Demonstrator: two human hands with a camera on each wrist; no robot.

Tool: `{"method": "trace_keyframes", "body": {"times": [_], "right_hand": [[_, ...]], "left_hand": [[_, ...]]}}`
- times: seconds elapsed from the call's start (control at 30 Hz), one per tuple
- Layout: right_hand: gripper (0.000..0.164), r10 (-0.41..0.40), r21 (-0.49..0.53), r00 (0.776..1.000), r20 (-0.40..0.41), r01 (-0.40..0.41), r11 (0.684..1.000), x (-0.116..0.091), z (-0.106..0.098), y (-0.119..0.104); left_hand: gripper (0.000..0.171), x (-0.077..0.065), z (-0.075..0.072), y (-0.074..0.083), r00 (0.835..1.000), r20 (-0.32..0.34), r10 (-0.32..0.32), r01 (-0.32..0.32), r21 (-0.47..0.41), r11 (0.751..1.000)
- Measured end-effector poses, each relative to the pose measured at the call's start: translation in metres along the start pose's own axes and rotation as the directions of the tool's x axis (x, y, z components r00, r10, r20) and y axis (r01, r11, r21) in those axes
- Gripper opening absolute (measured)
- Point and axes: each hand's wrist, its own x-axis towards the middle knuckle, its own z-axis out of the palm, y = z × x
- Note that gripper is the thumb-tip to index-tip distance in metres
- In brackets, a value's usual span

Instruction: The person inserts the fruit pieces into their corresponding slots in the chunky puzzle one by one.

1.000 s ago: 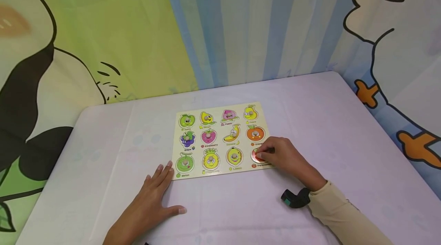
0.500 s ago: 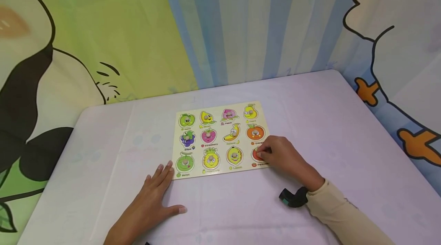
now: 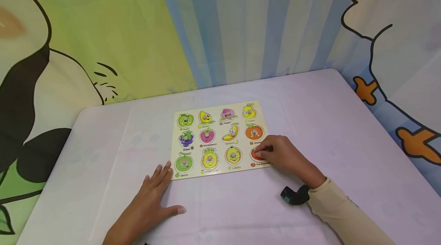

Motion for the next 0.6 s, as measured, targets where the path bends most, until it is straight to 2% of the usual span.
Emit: {"method": "trace_keyframes", "body": {"times": [0.2,0.37,0.5,0.6], "right_hand": [[0.01,0.025,0.091,0.999,0.029,-0.028,0.995,0.0018,-0.0004,0.0056],[0.012,0.032,0.089,0.998,0.046,-0.036,0.995,0.0031,0.0011,0.0056],[0.012,0.033,0.077,0.997,0.076,-0.039,0.996,0.0039,0.0017,0.0064],[0.009,0.021,0.078,0.996,0.087,-0.028,0.997,0.0049,0.0011,0.0077]], "left_hand": [[0.118,0.0009,-0.0007,-0.0009,1.0,0.004,-0.008,0.008,0.001,1.0],[0.118,0.0007,0.0004,-0.0027,1.0,0.014,-0.012,0.012,-0.001,1.0],[0.114,0.0005,-0.0011,-0.0055,0.998,0.056,-0.021,0.022,-0.019,1.0],[0.106,0.0014,-0.0085,-0.0098,0.994,0.103,-0.042,0.049,-0.072,0.996]]}}
